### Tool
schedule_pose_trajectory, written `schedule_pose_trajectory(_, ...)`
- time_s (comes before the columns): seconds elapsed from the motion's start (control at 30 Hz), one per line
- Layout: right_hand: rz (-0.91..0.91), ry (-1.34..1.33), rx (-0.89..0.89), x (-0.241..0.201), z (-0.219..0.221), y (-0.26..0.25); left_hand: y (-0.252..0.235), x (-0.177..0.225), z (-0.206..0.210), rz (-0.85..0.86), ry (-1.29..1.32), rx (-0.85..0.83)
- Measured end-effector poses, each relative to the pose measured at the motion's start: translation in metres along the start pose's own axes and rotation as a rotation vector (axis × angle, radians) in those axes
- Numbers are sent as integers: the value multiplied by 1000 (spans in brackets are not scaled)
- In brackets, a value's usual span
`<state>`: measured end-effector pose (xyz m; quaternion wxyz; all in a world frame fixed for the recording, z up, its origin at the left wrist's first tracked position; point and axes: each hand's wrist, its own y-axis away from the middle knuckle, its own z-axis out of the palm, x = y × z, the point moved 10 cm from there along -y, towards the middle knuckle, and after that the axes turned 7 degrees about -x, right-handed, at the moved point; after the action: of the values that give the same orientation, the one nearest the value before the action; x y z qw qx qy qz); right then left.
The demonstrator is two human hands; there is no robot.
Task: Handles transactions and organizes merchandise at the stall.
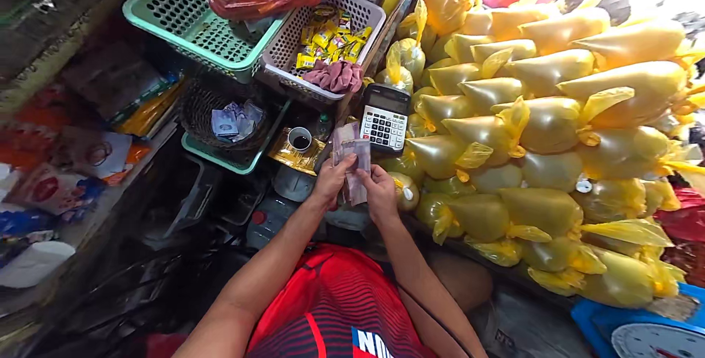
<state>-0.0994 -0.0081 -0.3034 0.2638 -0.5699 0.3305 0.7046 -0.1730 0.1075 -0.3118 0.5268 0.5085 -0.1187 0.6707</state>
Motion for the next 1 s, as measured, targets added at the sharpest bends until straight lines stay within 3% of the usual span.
schedule_pose_trajectory(0.2, -16, 79, 59, -12, 4, -3, 17, 32, -19, 158, -273, -5)
schedule_pose_trajectory(0.33, -93, 204, -66, -16, 34, -5, 21, 38, -33, 205, -380, 53)
schedule_pose_trajectory(0.43, -108, 274, -207, -11, 64, -3, 27, 40, -60, 142, -352, 94)
schedule_pose_trajectory(0.53, -113, 430, -346, 7, 80, -4, 49, 66, -112, 177, -234, 267)
schedule_pose_trajectory(0.63, -87, 698, -411, 34, 79, -13, 54, 113, -189, 339, -144, 547)
schedule_pose_trajectory(0.73, -91, 961, -397, 46, 78, -20, 39, 156, -250, 409, -235, 705)
schedule_pose_trajectory(0.8, -164, 1040, -349, 45, 78, -24, 35, 174, -288, 359, -405, 854)
schedule_pose_trajectory(0.9, -319, 1069, -238, 40, 77, -25, 52, 178, -342, 259, -574, 1131)
schedule_pose_trajectory(1.0, -487, 1129, -188, 36, 82, -13, 60, 145, -379, 268, -404, 1168)
